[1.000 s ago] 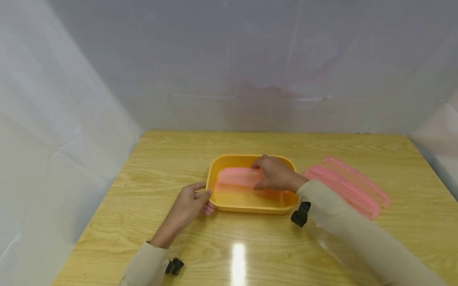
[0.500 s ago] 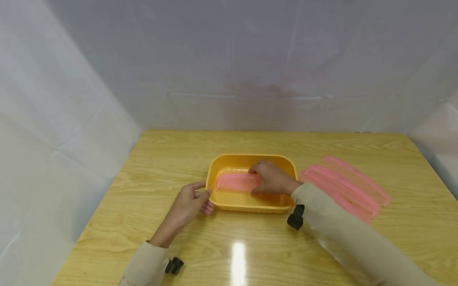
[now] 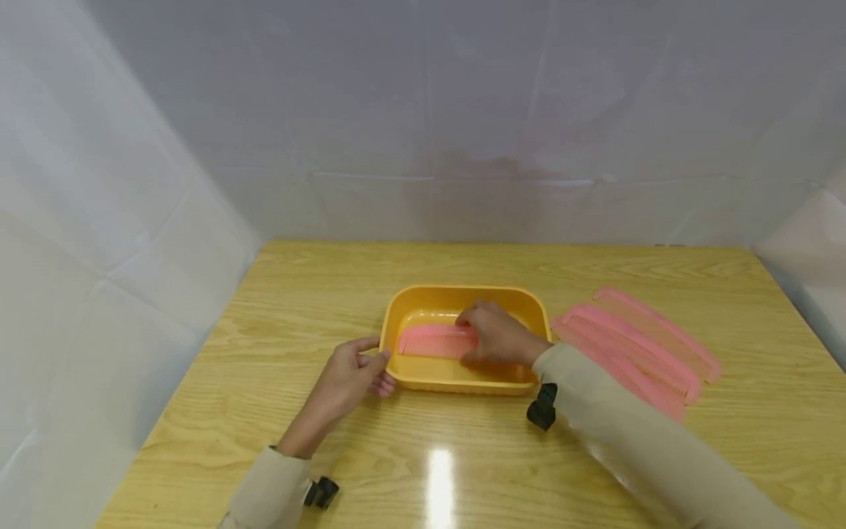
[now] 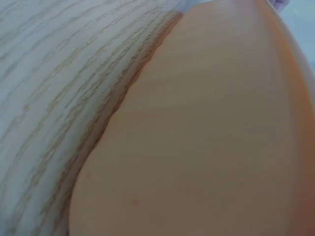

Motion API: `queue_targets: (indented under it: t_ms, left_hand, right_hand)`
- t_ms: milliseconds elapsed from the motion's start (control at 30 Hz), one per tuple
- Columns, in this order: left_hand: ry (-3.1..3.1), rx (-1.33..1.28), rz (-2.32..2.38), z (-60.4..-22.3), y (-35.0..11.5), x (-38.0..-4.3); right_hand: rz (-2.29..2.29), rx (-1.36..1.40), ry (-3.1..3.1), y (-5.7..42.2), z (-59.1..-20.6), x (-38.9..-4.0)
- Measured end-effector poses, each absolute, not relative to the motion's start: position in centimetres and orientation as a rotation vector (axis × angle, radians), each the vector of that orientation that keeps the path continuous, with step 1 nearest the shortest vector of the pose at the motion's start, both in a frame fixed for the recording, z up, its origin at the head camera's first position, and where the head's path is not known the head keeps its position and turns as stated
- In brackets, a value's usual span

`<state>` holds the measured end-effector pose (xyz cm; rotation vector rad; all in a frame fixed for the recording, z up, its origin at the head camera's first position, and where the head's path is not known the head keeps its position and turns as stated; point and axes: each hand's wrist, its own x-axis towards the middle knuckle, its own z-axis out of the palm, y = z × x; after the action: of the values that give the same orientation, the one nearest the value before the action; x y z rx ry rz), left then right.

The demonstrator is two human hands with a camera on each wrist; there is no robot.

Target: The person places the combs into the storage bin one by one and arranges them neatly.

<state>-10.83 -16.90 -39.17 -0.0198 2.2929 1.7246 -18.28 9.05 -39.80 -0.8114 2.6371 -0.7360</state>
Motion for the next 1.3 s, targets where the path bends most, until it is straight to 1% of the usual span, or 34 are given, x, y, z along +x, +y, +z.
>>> queue_targets:
  t_ms: [500,667,1100,1300]
  left_hand:
    - [2.290,-0.016,1.723,-39.1,-16.9,-10.9]
    - [2.289,-0.044,1.717,-39.2,-16.9,-10.9]
    - [2.295,-0.051,1.706,-39.4,-16.8,-10.9]
    - [2.292,-0.061,1.711,-39.4,-16.8,-10.9]
  right_hand:
    - [-0.725,-0.869,2.674,9.1,-40.0,-18.2]
    - [-0.720,-0.825,2.671,9.1,-39.9,-18.2]
    - [-0.811,-0.747,2.657,10.8,-37.2,-18.6]
    - [-0.837,-0.753,2.688,12.1,-36.0,-18.7]
